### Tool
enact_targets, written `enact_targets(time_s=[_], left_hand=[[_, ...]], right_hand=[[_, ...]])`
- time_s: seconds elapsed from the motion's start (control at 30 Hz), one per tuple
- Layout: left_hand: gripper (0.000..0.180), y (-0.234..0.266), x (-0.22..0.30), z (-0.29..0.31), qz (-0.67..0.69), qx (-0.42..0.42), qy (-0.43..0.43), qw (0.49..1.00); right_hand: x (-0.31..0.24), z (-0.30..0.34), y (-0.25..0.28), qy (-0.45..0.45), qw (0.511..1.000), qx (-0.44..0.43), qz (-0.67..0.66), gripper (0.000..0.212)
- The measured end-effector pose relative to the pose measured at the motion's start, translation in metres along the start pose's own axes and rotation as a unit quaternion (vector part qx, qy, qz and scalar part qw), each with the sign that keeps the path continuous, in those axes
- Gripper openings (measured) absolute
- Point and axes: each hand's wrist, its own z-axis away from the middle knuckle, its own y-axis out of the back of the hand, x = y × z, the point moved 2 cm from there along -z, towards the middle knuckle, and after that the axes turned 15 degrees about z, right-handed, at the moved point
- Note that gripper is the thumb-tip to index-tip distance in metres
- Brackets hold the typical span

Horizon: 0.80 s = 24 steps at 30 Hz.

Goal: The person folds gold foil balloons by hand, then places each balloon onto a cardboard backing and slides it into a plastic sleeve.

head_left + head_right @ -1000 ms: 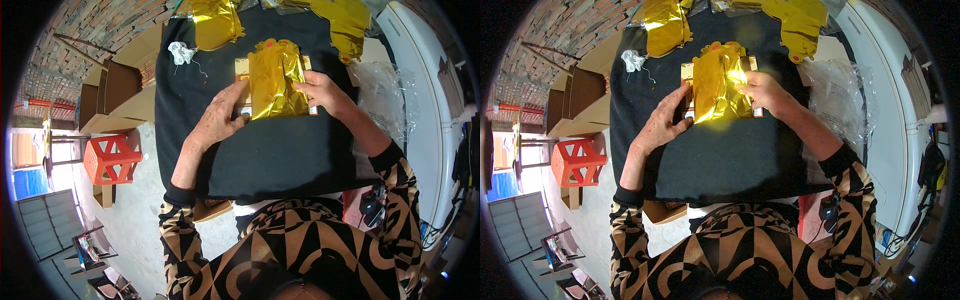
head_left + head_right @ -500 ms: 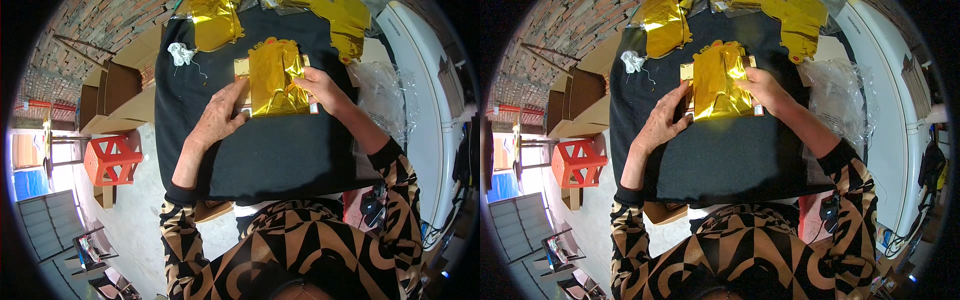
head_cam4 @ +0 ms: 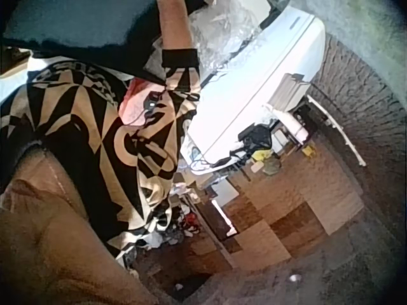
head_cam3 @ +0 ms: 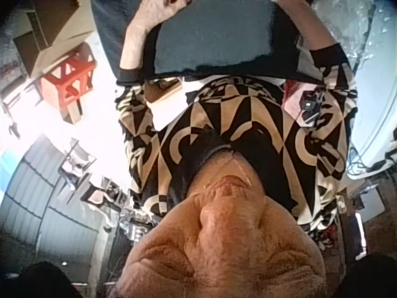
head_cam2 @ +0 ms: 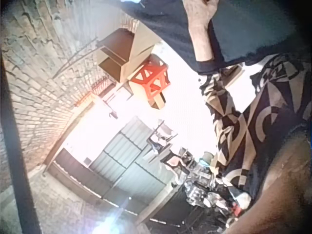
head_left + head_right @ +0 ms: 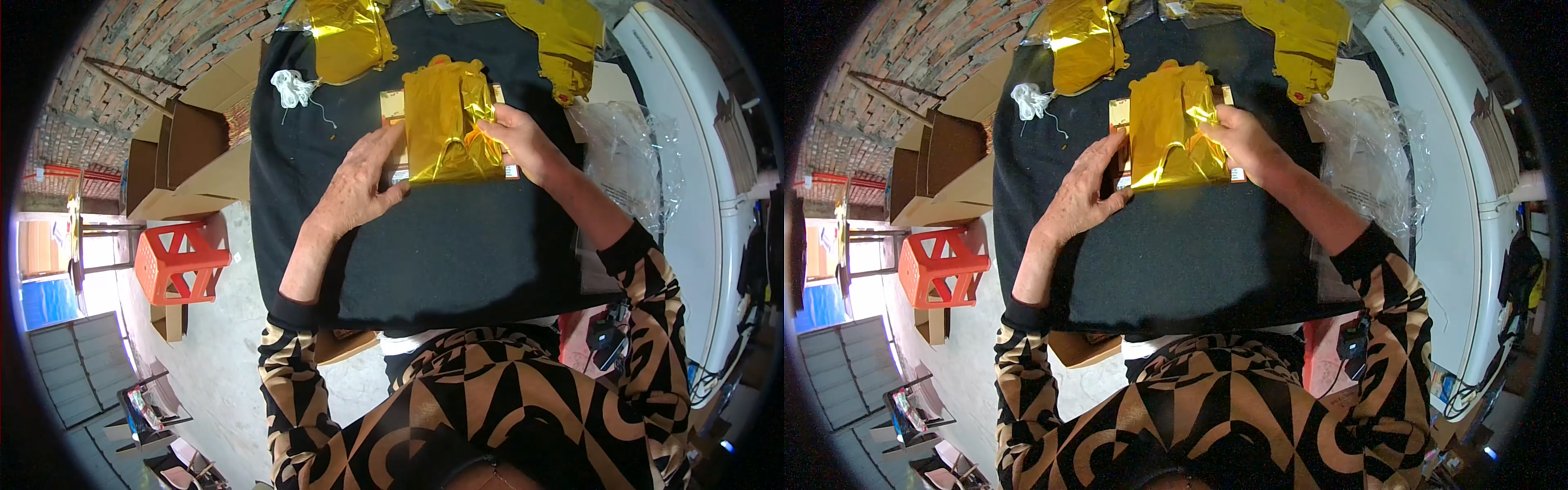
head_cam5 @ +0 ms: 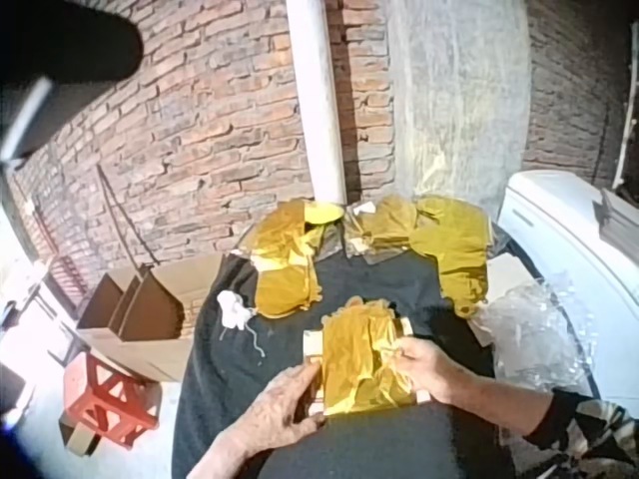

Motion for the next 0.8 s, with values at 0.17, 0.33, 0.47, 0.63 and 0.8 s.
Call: enact_targets(time_s=[0.17, 0.33, 0.47, 0.63, 0.8], left_hand=[[0.097, 0.003, 0.000, -0.008, 0.015, -0.016, 0.005, 1.000], [0.096, 0.006, 0.000, -0.011, 0.013, -0.013, -0.003, 1.000], [0.093, 0.005, -0.001, -0.012, 0.005, -0.012, 0.000, 1.000], [0.090, 0.000, -0.007, -0.012, 0.007, -0.003, 0.007, 1.000], [0.088, 0.000, -0.010, -0.013, 0.008, 0.009, 0.000, 1.000]], right_hand=[[0.007, -0.001, 0.004, -0.016, 1.000, 0.015, -0.007, 0.026], [0.008, -0.003, 0.002, -0.007, 0.999, 0.032, -0.031, 0.030], [0.008, -0.004, 0.002, -0.014, 0.999, 0.030, -0.042, 0.030], [0.011, -0.006, 0.001, -0.024, 0.996, 0.031, -0.077, 0.030], [0.014, -0.010, 0.002, -0.011, 0.996, 0.031, -0.084, 0.028]])
